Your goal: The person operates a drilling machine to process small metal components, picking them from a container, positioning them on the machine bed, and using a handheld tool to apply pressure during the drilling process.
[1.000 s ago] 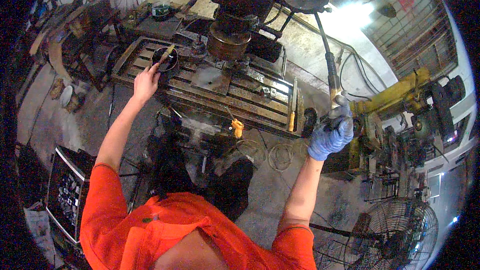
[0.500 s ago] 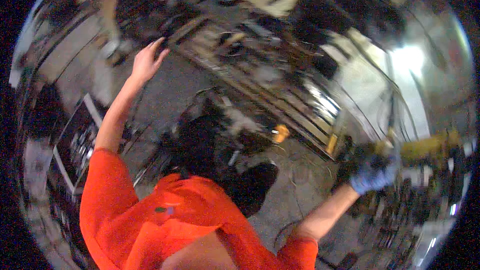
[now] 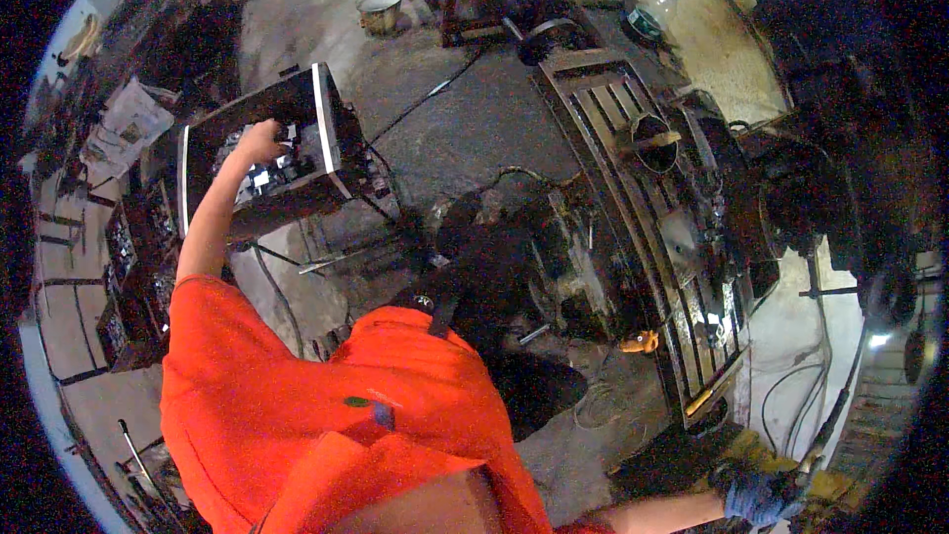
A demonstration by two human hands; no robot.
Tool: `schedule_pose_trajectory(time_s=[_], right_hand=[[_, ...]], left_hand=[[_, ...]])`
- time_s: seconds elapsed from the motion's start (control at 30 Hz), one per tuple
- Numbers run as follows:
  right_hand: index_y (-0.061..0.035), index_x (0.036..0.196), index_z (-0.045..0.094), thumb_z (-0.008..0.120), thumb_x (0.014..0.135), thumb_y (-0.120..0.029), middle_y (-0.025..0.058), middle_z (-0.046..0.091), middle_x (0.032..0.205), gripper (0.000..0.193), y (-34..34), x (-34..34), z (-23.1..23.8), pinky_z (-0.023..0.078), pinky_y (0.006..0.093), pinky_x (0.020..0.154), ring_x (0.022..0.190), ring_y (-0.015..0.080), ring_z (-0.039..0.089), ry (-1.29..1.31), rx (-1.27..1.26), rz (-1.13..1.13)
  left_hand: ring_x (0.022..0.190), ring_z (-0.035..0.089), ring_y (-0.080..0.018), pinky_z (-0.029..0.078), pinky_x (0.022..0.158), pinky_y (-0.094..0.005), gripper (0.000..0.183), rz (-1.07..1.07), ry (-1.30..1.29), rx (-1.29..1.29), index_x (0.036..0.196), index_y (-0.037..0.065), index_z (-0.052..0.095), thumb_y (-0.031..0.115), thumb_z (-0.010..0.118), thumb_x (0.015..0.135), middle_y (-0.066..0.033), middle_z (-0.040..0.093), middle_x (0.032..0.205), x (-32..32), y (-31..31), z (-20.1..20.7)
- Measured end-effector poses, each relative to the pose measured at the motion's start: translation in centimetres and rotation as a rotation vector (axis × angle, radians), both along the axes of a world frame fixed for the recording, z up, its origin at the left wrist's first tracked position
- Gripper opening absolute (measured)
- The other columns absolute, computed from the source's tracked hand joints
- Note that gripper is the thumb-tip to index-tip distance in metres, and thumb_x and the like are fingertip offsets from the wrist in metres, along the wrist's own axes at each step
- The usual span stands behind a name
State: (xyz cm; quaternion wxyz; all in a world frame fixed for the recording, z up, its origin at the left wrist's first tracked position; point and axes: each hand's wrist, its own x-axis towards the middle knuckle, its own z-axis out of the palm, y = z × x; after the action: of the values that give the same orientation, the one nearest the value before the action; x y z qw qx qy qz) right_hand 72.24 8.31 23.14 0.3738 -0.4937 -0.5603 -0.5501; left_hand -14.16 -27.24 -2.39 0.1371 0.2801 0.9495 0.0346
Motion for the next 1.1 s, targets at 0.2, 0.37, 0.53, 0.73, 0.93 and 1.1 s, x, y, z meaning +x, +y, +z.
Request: schedule_pose_trajectory(time_s=[0.2, 0.37, 0.53, 0.73, 0.93, 1.1], right_hand=[[-0.0076, 0.068, 0.058, 0.055, 0.082, -0.038, 0.0064, 0.057, 0.067, 0.034, 0.1, 1.3, 2.8, 0.041, 0.0274, 0.049, 0.058, 0.0180, 0.053, -0.235, 0.071, -0.435], [-0.0050, 0.077, 0.061, 0.054, 0.084, -0.029, 0.0076, 0.062, 0.079, 0.026, -1.4, -1.5, 4.5, 0.042, 0.0281, 0.047, 0.059, 0.0180, 0.056, -0.110, 0.032, -0.371], [0.0002, 0.099, 0.052, 0.044, 0.087, -0.021, 0.0140, 0.057, 0.098, 0.026, 0.1, 1.7, 7.0, 0.037, 0.0319, 0.073, 0.082, 0.0200, 0.052, 0.418, -0.160, 0.651], [-0.0022, 0.093, 0.058, 0.044, 0.082, -0.021, 0.0142, 0.060, 0.100, 0.025, 0.3, -0.4, 11.0, 0.041, 0.0397, 0.087, 0.094, 0.0265, 0.056, 0.768, -0.146, 1.227], [0.0011, 0.094, 0.054, 0.043, 0.082, -0.011, 0.0136, 0.057, 0.096, 0.020, -0.7, -4.6, 12.9, 0.043, 0.0351, 0.080, 0.090, 0.0241, 0.054, 0.407, -0.161, 0.915], [0.0030, 0.101, 0.057, 0.042, 0.085, -0.012, 0.0149, 0.057, 0.105, 0.026, -2.1, -7.0, 11.3, 0.044, 0.0361, 0.085, 0.096, 0.0271, 0.055, 0.010, 0.002, 0.702]], left_hand=[[0.089, 0.059, -0.0309, 0.048, 0.073, -0.0403, 0.025, -0.067, 0.201, -0.136, 0.088, 0.006, 0.059, 0.015, 0.064, 0.065, -0.0141, 0.060, 0.094, -1.8, 0.6, -4.0], [0.085, 0.060, -0.0293, 0.049, 0.070, -0.0398, 0.025, -0.133, 0.317, -0.115, 0.089, 0.008, 0.059, 0.017, 0.063, 0.066, -0.0117, 0.061, 0.091, -3.5, 1.5, -5.8], [0.083, 0.061, -0.0296, 0.049, 0.065, -0.0423, 0.011, -0.090, 0.305, -0.138, 0.083, 0.009, 0.059, 0.011, 0.051, 0.076, -0.0137, 0.062, 0.090, -5.3, 3.7, -9.2], [0.079, 0.060, -0.0286, 0.048, 0.063, -0.0418, 0.025, -0.217, 0.308, -0.163, 0.101, 0.012, 0.053, 0.018, 0.049, 0.077, -0.0105, 0.061, 0.085, -6.2, 1.7, -10.4], [0.084, 0.059, -0.0307, 0.047, 0.068, -0.0427, 0.023, -0.276, 0.343, -0.281, 0.092, 0.010, 0.052, 0.026, 0.055, 0.076, -0.0103, 0.060, 0.091, -10.6, 0.6, -13.8], [0.083, 0.059, -0.0325, 0.047, 0.068, -0.0455, 0.025, -0.250, 0.317, -0.194, 0.092, 0.011, 0.056, 0.032, 0.051, 0.078, -0.0116, 0.061, 0.090, -7.0, 2.5, -11.3]])
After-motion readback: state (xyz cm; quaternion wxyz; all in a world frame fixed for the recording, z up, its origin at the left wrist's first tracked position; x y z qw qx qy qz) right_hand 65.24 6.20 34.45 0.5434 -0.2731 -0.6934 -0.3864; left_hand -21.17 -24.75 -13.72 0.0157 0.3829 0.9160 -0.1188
